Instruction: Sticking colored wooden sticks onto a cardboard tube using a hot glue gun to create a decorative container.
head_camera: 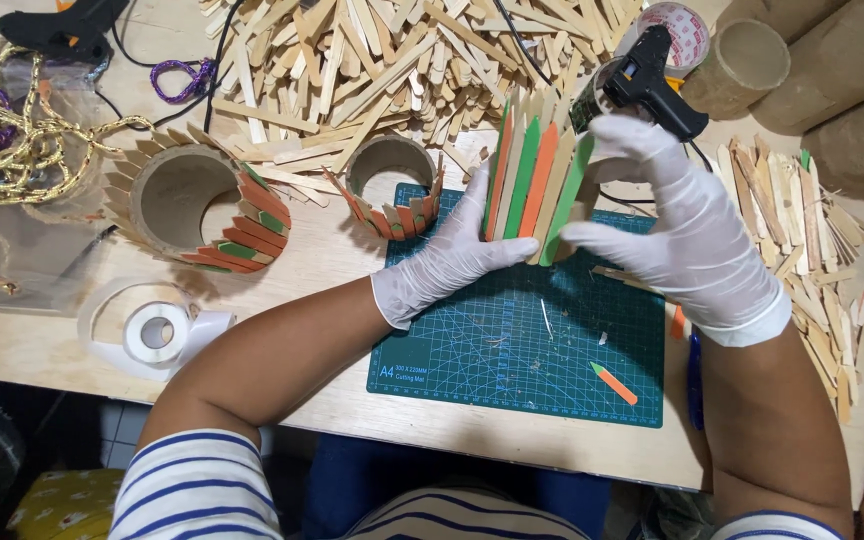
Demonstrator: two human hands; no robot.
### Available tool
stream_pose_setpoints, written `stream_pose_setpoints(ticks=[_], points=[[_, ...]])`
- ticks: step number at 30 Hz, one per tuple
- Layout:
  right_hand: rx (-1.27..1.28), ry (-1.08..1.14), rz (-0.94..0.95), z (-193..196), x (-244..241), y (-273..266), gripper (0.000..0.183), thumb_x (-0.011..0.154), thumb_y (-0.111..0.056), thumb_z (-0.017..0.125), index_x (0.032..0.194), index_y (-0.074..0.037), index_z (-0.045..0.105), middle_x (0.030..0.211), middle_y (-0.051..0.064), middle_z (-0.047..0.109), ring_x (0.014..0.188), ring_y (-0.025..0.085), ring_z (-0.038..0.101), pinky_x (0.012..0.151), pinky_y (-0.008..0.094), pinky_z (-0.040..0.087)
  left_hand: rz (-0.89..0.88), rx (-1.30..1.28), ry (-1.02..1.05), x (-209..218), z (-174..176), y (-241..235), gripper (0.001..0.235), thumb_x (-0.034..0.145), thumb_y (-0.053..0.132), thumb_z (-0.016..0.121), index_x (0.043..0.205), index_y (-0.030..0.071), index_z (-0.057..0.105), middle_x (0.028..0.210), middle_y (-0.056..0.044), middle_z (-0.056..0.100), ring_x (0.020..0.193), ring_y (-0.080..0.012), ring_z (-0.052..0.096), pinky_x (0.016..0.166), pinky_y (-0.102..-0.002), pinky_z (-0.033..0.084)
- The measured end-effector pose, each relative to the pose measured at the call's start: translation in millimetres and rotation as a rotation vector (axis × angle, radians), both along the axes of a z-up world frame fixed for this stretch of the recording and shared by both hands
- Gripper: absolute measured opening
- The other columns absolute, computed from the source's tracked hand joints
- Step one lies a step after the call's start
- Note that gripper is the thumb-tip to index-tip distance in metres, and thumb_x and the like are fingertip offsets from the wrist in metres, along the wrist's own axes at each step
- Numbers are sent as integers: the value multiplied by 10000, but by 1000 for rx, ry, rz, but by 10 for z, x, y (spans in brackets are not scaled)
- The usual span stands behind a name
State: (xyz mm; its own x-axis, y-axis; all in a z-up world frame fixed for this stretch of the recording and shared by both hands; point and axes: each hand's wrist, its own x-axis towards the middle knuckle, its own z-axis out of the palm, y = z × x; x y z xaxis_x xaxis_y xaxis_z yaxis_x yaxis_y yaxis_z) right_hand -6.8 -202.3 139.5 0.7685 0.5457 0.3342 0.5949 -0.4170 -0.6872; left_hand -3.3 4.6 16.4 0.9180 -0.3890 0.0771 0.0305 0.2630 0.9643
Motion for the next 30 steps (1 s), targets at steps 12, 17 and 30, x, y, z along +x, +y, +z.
stream_pose_setpoints(ticks=[12, 17, 30], points=[[-146, -235, 32, -117, 57, 40, 568, 906, -115, 850, 1333, -17, 488, 1345, 211, 592, 1280, 349, 617, 1132, 450, 485, 124, 39, -16, 40, -74, -13, 984, 758, 305, 789, 1535, 161, 204, 1395, -131, 540, 1248, -260, 603, 1103, -429, 528], [-152, -244, 30, -115, 59, 59, 562, 914, -124, 843, 1332, -20, 482, 1349, 215, 607, 1281, 355, 625, 1124, 461, 493, 130, 21, -33, 28, -44, -6, 982, 775, 319, 779, 1541, 154, 188, 1433, -137, 517, 1288, -255, 576, 1128, -419, 497], [85, 47, -407, -218, -434, -475, 232, 1074, -49, 623, 1301, -48, 577, 1201, 88, 644, 1113, 184, 615, 1032, 320, 476, 150, 54, -121, -164, 210, -36, 1160, 761, 248, 822, 1593, 171, 18, 1589, -153, 356, 1411, -296, 474, 1181, -440, 416]])
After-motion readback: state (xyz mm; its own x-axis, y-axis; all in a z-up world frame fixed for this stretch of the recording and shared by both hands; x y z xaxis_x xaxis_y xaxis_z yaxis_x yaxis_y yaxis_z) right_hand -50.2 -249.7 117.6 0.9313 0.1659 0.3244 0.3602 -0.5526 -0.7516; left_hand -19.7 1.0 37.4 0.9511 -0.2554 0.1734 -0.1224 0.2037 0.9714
